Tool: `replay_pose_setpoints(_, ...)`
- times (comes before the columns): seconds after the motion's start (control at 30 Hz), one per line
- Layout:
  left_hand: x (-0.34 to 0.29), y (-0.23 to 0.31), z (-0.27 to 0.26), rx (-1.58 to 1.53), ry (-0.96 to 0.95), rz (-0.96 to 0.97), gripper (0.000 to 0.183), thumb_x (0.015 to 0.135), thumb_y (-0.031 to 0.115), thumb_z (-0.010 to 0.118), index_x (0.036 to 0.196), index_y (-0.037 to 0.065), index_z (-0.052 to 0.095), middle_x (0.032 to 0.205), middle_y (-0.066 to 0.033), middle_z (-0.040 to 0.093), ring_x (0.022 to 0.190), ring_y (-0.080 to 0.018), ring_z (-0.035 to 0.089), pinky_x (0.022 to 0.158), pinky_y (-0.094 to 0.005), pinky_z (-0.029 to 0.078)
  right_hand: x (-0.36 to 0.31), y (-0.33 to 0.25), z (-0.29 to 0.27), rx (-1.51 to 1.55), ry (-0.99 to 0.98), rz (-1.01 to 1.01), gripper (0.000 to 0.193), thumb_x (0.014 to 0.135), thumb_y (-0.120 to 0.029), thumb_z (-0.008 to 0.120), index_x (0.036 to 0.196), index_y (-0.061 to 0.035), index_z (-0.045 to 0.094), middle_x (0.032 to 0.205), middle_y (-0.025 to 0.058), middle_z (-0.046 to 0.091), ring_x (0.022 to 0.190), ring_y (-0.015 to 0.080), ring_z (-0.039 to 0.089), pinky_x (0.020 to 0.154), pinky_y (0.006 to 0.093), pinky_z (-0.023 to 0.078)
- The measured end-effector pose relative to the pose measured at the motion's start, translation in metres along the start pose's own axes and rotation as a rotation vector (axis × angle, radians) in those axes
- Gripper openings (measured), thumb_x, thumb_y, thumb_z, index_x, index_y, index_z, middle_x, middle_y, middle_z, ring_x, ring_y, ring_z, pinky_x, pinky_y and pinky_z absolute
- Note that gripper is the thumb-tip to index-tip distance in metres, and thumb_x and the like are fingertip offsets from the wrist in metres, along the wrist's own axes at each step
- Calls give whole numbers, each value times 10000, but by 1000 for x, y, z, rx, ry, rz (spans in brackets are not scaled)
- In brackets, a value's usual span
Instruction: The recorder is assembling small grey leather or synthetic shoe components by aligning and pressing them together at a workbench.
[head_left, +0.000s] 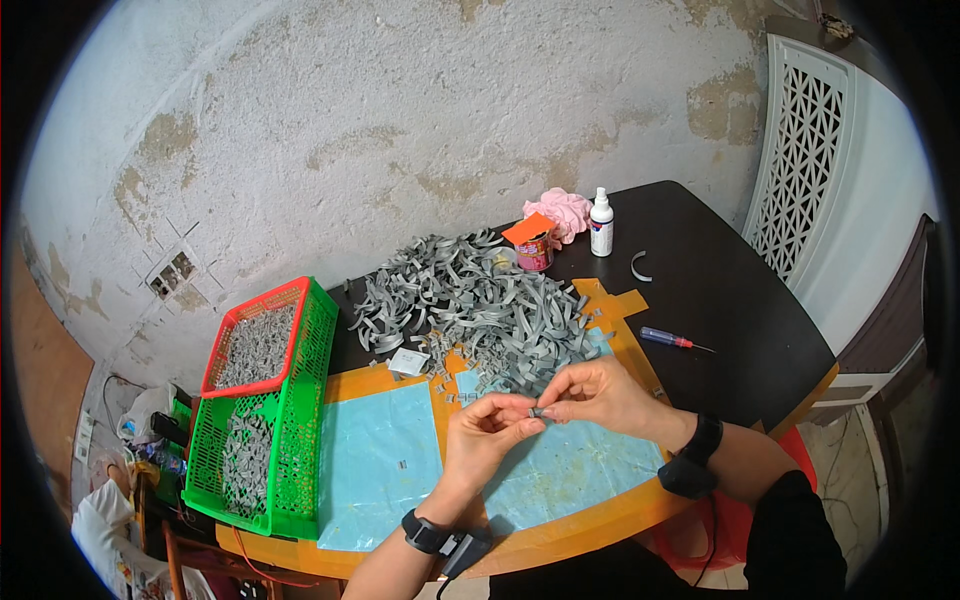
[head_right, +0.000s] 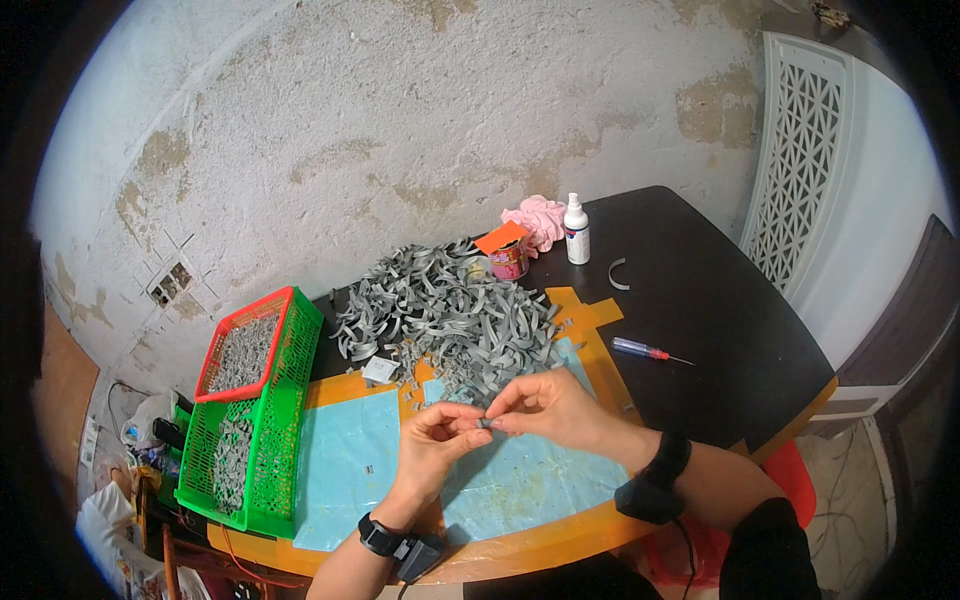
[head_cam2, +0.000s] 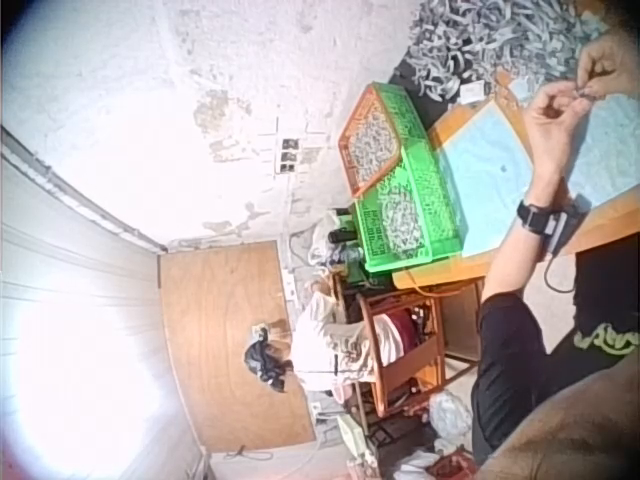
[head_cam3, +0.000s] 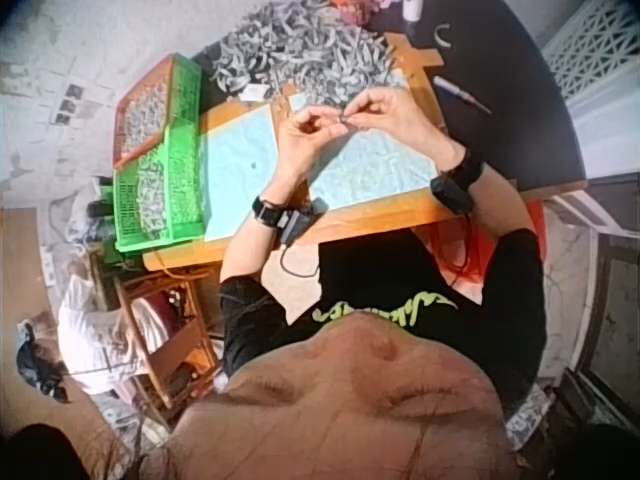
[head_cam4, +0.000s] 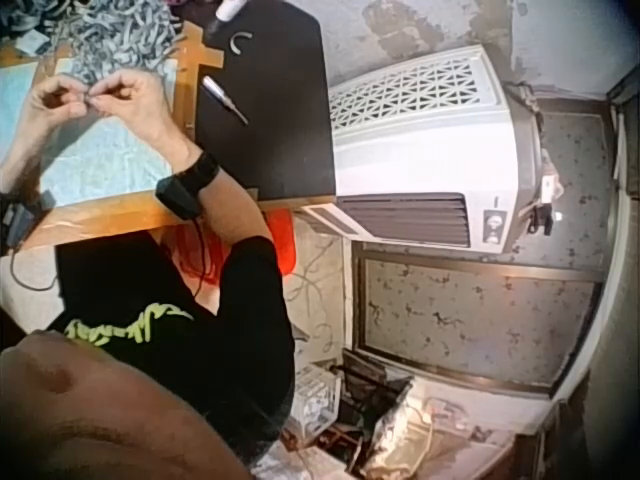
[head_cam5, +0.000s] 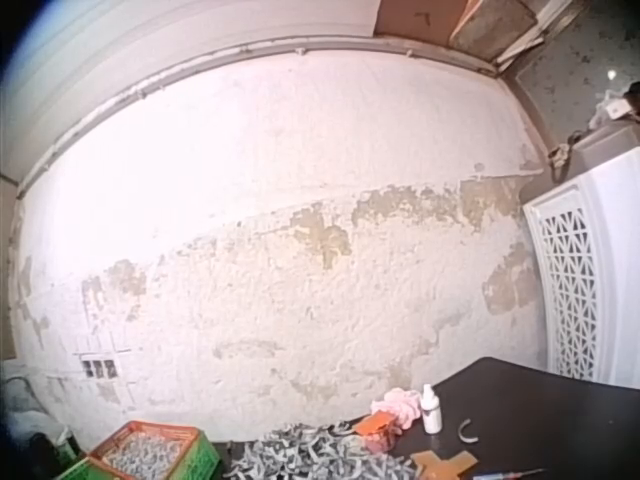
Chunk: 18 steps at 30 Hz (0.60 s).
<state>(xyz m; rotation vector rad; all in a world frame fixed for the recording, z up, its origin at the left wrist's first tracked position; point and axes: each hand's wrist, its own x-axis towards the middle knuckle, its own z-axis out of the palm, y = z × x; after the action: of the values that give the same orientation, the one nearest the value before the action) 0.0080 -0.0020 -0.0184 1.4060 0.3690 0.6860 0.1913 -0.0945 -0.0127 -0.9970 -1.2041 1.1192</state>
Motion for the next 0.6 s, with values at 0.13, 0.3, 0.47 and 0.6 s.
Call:
replay_pose_setpoints(0.13,-1,1,3,30,19,3,226,779,-28,721,993,-5,655,852,-60,684,797,-89,643,727,-213,522,-1,-1,3,-22,9,-9,154,838,-23,667,976,34,629,888,71,660,773,98,625,683,217,506)
replay_pose_setpoints(0.3,-1,3,4,47,-2,-29,231,783,-22,719,1006,-6,660,846,-53,683,789,-86,639,728,-211,521,-3,-6,4,13,19,53,101,842,-22,663,912,24,607,840,65,641,750,104,620,683,228,509)
replay_pose_setpoints(0.47,0,0,0,36,-21,-9,247,785,-31,712,1027,-6,663,890,-63,683,816,-97,645,754,-218,523,-1,-6,3,28,20,63,99,842,-33,667,902,19,607,822,58,640,733,99,612,665,227,501)
replay_pose_setpoints(0.6,2,0,-5,20,-67,0,263,785,-44,705,1042,-13,657,913,-74,683,838,-109,650,774,-224,526,-2,-9,4,31,20,62,109,836,-39,678,900,18,611,812,55,640,723,93,607,653,224,494)
